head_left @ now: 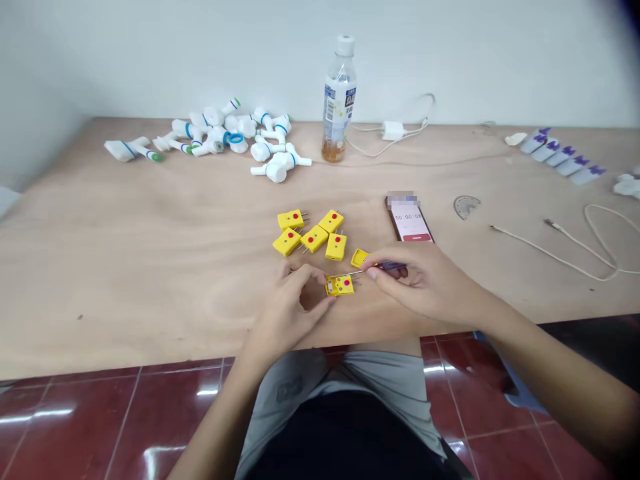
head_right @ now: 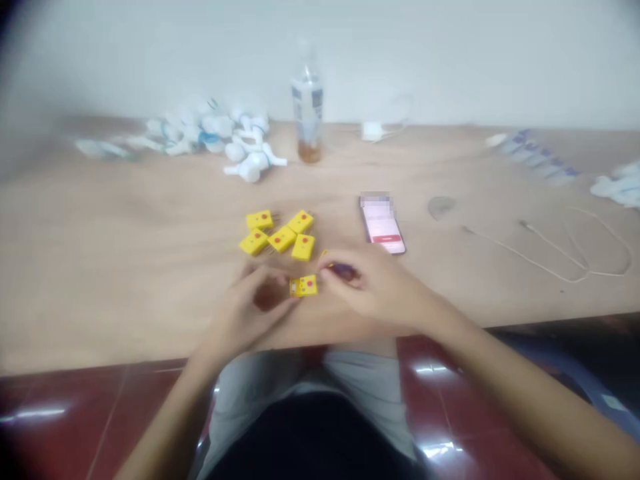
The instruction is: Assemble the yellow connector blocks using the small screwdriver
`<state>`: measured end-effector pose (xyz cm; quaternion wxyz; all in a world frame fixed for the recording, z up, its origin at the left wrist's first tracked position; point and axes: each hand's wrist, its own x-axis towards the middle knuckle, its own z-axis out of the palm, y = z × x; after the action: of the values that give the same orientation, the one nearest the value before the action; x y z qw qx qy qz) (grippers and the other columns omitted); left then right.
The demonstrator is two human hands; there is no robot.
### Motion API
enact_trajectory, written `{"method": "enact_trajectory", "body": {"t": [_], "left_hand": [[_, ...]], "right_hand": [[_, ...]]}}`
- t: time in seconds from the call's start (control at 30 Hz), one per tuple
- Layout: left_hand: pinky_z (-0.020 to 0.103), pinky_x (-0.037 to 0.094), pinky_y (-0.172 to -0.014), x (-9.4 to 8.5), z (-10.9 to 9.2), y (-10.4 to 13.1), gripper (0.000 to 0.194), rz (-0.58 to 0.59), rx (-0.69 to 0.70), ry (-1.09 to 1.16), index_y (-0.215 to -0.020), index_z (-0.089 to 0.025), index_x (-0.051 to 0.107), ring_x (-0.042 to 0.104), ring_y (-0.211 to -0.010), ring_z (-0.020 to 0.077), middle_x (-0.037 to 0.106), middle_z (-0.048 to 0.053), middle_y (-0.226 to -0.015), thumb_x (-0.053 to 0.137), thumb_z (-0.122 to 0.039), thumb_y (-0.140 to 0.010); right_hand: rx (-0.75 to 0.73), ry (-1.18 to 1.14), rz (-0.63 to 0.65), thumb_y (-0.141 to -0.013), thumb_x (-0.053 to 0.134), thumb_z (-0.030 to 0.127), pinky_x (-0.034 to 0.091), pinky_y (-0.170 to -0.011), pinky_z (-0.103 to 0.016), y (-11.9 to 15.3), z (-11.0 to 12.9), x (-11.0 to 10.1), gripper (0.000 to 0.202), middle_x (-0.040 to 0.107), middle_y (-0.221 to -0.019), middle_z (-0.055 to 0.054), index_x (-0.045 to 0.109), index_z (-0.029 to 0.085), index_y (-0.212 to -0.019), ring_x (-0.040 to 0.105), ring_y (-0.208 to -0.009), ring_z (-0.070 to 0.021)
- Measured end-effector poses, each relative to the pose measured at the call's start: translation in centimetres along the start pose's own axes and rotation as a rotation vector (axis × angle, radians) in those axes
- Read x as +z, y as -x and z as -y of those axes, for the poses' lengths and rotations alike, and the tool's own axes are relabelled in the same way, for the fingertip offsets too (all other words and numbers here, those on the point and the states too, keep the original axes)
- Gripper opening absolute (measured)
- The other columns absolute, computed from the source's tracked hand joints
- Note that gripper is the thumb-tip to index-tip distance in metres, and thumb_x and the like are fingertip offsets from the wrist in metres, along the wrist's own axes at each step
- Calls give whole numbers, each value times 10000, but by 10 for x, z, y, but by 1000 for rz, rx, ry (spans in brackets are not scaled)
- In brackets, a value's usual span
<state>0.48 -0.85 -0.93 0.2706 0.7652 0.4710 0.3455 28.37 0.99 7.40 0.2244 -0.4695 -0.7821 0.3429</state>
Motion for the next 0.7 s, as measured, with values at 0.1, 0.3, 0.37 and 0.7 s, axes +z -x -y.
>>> {"method": "enact_trajectory", "body": {"t": [0.1, 0.3, 0.37, 0.7], "left_hand": [[440, 643, -988, 0, 1, 0, 237, -5, 2, 6, -1087, -271, 670, 712, -1100, 281, 737, 30, -1105, 854, -184, -965], [434, 641, -976, 0, 1, 0, 210, -4, 3, 17, -1073, -270, 666, 706, -1100, 284, 744, 29, -1083, 834, -189, -977], [438, 640, -988, 1, 1, 0, 214, -9, 12, 15, -1086, -270, 668, 704, -1114, 288, 747, 33, -1098, 831, -185, -976], [544, 621, -1108, -3, -1, -1, 294, 30, 67, -1, -1249, -279, 718, 715, -1274, 340, 803, 71, -1280, 807, -180, -987]], "right_hand": [[-18, 16, 36, -1063, 687, 217, 454, -675, -292, -6, 1, 4, 151, 773, -885, 10, 837, 226, -1076, 669, -760, -144], [-53, 99, 90, -1039, 664, 173, 382, -676, -298, -13, 8, 4, 153, 722, -830, 13, 804, 202, -984, 607, -741, -136], [-54, 130, 107, -1034, 662, 173, 384, -680, -300, -14, 8, 3, 157, 717, -801, 12, 789, 200, -946, 613, -732, -142], [5, 108, 37, -1057, 677, 264, 515, -712, -307, -8, 1, -12, 181, 863, -1050, -29, 843, 246, -1127, 752, -859, -202]]}}
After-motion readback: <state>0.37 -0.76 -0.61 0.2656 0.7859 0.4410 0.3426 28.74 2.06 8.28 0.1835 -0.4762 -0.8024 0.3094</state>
